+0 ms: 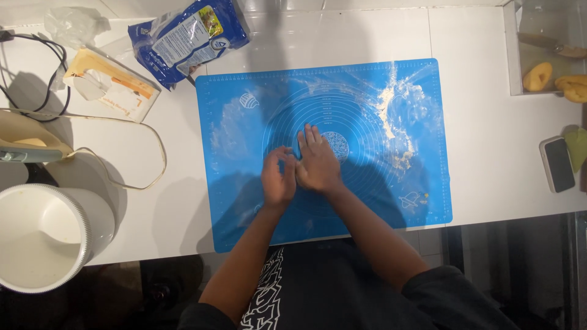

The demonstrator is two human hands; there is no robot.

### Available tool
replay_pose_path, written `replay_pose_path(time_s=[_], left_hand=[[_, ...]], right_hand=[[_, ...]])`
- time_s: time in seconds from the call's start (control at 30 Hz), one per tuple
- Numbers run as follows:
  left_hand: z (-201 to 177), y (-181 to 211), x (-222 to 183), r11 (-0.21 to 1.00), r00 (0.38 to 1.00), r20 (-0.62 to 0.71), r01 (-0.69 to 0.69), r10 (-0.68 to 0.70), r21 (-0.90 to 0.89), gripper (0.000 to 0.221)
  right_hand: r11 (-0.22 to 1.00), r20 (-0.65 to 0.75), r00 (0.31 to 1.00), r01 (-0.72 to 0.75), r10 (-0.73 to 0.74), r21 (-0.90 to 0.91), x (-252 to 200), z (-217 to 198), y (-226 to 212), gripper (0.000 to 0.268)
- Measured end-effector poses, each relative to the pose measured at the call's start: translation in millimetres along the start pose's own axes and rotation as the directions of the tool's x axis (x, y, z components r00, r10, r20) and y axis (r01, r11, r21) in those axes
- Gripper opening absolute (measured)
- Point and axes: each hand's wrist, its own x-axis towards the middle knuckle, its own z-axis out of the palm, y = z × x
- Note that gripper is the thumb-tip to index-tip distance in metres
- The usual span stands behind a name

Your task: Kneading and rolling a small piece of dough on a silicone mat

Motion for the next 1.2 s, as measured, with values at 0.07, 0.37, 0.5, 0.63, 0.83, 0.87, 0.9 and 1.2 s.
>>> replay_pose_path(time_s=[0.07, 0.37, 0.5, 0.63, 0.83, 0.87, 0.9, 1.2], left_hand=[[-11.5, 3.2, -4.3, 0.998, 0.997, -0.064, 0.046, -0.049, -0.046, 0.025], [-51.4, 12.3, -11.0, 0.987, 0.990, -0.101, 0.107, -0.096, 0.116, 0.022], [-56.2, 26.6, -5.7, 0.994, 0.992, -0.125, 0.007, 0.008, 0.113, 0.018], [-56.8, 45.7, 10.4, 0.999, 0.996, -0.080, -0.030, 0.031, 0.012, 0.021], [-55.0, 9.0, -9.5, 0.995, 0.989, -0.113, 0.098, -0.098, -0.010, 0.022], [-50.5, 3.0, -11.7, 0.995, 0.988, -0.115, 0.102, -0.103, -0.014, 0.022], [-45.6, -3.3, -13.9, 0.994, 0.989, -0.106, 0.110, -0.108, 0.015, 0.024], [40.3, -14.9, -25.6, 0.857, 0.907, 0.408, -0.288, 0.101, 0.428, 0.062]], right_hand=[[0.993, 0.109, 0.992, 0.072, -0.061, -0.090, -40.1, 10.0, -15.1, 0.089], [0.965, 0.006, 0.980, -0.197, 0.201, -0.175, 5.8, 2.6, -19.7, 0.091], [0.950, -0.178, 0.974, -0.184, 0.142, -0.253, 83.9, -13.6, -10.0, 0.079], [0.960, -0.236, 0.966, -0.160, 0.105, -0.228, 138.1, -3.5, 21.0, 0.090], [0.956, -0.244, 0.940, 0.183, -0.239, -0.230, 81.1, -13.4, -12.6, 0.084], [0.955, -0.238, 0.941, 0.185, -0.240, -0.231, 51.0, -3.8, -16.8, 0.084], [0.945, -0.210, 0.937, 0.231, -0.280, -0.230, 21.0, 5.6, -20.6, 0.087], [0.771, -0.358, 0.830, -0.128, 0.427, 0.624, -116.4, -48.5, 21.7, 0.025]])
